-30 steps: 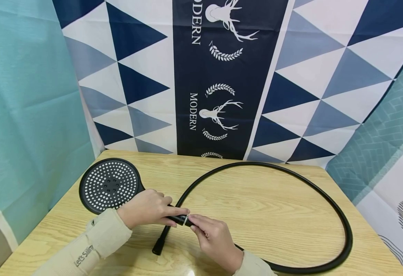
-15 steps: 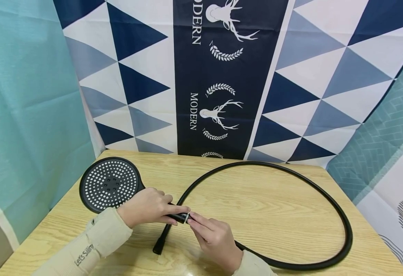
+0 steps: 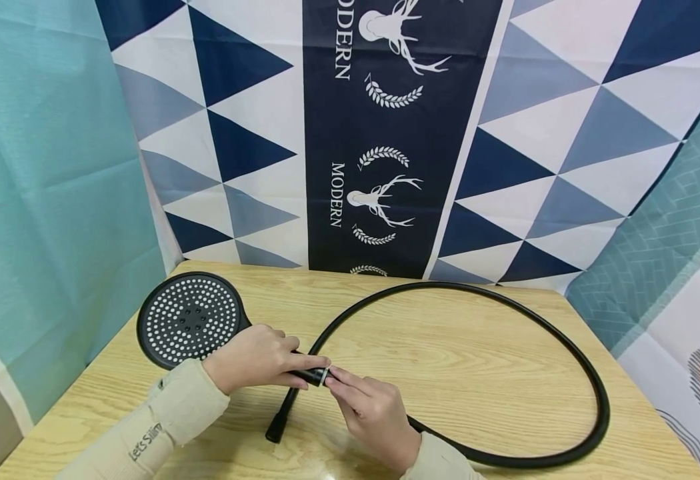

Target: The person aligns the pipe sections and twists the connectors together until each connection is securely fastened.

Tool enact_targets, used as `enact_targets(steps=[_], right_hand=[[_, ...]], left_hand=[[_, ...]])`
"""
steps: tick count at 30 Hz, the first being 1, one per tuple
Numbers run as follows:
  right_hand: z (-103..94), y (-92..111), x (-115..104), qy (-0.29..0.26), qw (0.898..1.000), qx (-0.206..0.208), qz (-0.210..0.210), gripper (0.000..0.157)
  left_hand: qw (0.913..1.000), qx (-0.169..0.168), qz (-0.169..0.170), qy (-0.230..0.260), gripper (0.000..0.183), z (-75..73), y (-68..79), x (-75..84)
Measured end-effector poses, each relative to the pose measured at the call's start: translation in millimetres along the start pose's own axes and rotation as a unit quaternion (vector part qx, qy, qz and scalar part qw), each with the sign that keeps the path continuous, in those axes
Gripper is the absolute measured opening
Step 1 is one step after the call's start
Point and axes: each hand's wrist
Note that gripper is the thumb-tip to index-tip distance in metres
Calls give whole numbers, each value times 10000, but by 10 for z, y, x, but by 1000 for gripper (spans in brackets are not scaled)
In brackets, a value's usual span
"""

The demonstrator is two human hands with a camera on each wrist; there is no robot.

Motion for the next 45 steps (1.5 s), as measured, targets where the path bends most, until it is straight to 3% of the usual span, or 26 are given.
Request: enact_targets(steps=[27, 45], right_hand=[[-43, -42, -37, -410, 9982, -217, 367, 34], [-64, -51, -39, -600, 9957, -466, 538, 22]], left_hand=[[9999, 81, 103, -59, 42, -12, -6, 2], [9999, 96, 98, -84, 42, -4, 10, -3]])
Point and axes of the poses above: each hand's wrist, its own y-axis away from the middle knuckle, its own z-axis out of the palm, x = y × z
